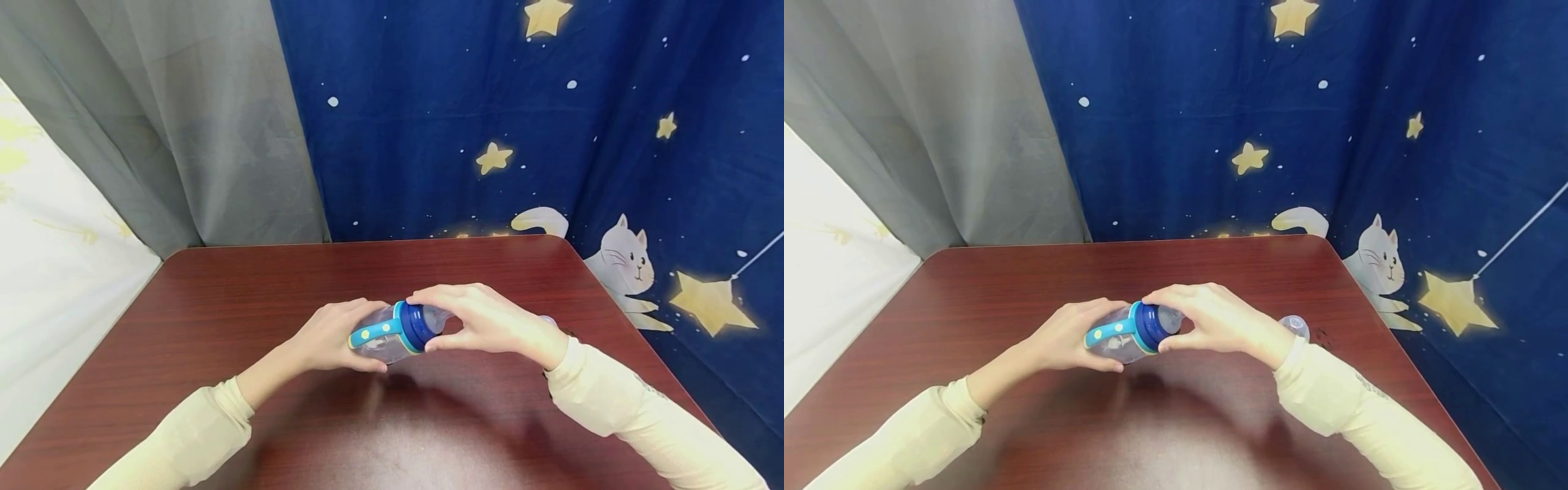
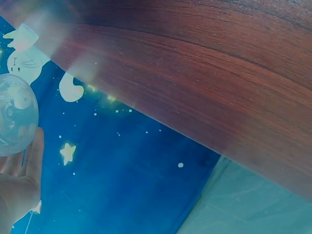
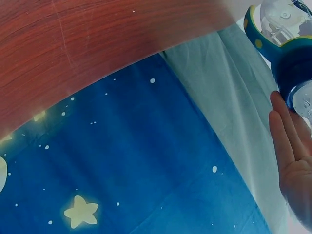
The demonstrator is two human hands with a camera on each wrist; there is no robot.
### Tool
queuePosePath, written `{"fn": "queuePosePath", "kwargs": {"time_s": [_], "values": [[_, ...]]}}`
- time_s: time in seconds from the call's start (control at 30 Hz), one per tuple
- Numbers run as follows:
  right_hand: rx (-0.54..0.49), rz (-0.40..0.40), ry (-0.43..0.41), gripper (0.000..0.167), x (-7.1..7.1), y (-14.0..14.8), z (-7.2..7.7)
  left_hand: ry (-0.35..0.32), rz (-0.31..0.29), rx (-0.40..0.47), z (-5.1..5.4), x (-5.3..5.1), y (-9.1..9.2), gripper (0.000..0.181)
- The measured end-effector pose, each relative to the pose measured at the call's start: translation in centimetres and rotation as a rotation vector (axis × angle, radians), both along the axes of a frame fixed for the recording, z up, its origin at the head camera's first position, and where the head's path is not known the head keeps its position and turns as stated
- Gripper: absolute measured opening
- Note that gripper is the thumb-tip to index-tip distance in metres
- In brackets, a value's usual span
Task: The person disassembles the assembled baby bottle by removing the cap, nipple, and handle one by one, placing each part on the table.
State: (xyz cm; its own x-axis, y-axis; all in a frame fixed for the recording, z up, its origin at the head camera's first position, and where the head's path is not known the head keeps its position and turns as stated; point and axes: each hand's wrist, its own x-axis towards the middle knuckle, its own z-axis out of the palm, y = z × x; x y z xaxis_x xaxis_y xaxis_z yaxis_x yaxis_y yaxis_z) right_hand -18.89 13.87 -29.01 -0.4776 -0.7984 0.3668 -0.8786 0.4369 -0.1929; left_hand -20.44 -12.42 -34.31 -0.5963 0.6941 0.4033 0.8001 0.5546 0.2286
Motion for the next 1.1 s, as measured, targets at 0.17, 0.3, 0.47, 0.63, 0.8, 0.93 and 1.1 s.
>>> {"fn": "queuePosePath", "kwargs": {"time_s": [0.17,0.3,0.47,0.63,0.8,0.93,1.1], "values": [[-0.009,0.041,0.082,0.061,-0.14,0.12,-0.29,0.002,0.007,-0.002,0.01,0.09,-0.05,0.078],[-0.006,0.033,0.079,0.062,-0.19,0.22,-0.35,-0.005,0.009,0.002,0.02,0.18,-0.01,0.078],[0.001,-0.011,0.044,0.066,-0.12,0.35,-0.12,0.003,0.006,0.011,0.04,0.29,0.08,0.078],[-0.023,-0.087,-0.006,0.065,0.06,0.39,0.27,0.015,0.008,0.01,0.14,0.31,0.17,0.078],[-0.004,-0.146,-0.044,0.066,0.19,0.4,0.42,0.016,0.005,0.007,0.23,0.38,0.3,0.077],[0.044,-0.157,-0.029,0.068,0.28,0.34,0.39,0.02,0.009,0.001,0.38,0.54,0.46,0.077],[0.073,-0.156,-0.014,0.067,0.34,0.34,0.34,0.016,0.009,0.002,0.56,0.76,0.64,0.077]]}}
